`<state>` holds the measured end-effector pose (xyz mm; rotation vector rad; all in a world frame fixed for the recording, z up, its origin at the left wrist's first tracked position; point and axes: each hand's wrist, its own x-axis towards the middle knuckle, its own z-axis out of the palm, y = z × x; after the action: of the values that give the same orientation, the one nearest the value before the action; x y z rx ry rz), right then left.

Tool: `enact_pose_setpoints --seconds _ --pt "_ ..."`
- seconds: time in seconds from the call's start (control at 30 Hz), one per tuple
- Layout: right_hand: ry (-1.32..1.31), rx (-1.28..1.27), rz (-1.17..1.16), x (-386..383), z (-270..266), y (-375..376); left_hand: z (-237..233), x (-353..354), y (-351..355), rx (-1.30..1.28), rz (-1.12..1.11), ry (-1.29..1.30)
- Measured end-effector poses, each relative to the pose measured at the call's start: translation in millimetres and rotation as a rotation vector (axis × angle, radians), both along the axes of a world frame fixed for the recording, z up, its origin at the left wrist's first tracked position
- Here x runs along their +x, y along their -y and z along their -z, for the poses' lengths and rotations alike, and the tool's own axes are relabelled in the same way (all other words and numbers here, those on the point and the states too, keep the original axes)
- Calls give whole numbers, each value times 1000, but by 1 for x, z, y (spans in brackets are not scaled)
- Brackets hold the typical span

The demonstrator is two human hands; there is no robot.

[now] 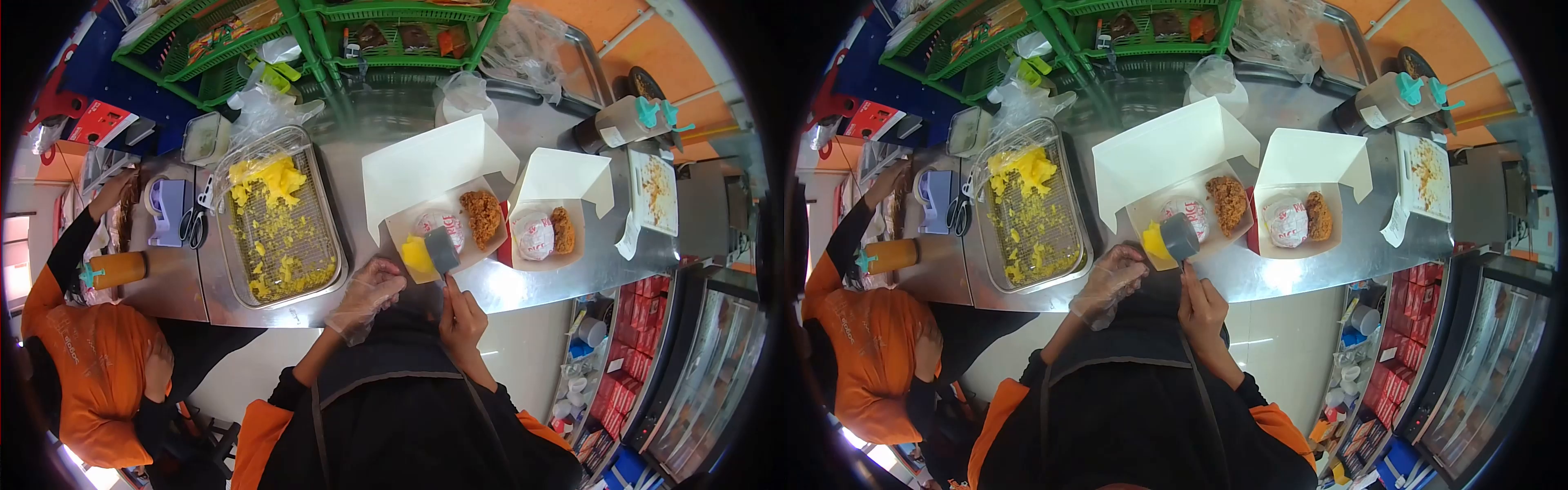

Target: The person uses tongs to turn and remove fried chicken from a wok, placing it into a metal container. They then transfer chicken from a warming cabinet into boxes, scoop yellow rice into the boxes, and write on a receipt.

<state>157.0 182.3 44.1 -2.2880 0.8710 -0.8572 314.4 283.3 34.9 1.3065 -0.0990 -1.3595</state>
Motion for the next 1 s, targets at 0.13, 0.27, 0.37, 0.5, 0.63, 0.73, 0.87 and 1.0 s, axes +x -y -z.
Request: enact_pose_setpoints --seconds 0.13,0.27,0.37,0.5,0.63,0.73,0.87,1.0 --pt "-7 57 13 0 -9 -1 -4 1 -4 17 -17 3" --pt "-11 91 -35 -2 -26 0 -9 1 -2 34 -41 67" --pt "-75 19 -214 3 -19 1 -10 -2 3 2 -71 59" --pt "-198 8 -266 2 -44 14 -3 -8 9 -15 -59 123" --pt "-201 16 -292 4 -50 15 7 -13 10 -34 -50 165" --pt "-322 -13 -302 11 -40 9 2 -11 9 -32 -50 164" --pt "-223 58 -255 16 -59 10 -21 0 -7 25 76 147" --pt "-218 267 -119 13 -70 25 -64 21 -40 85 180 180"
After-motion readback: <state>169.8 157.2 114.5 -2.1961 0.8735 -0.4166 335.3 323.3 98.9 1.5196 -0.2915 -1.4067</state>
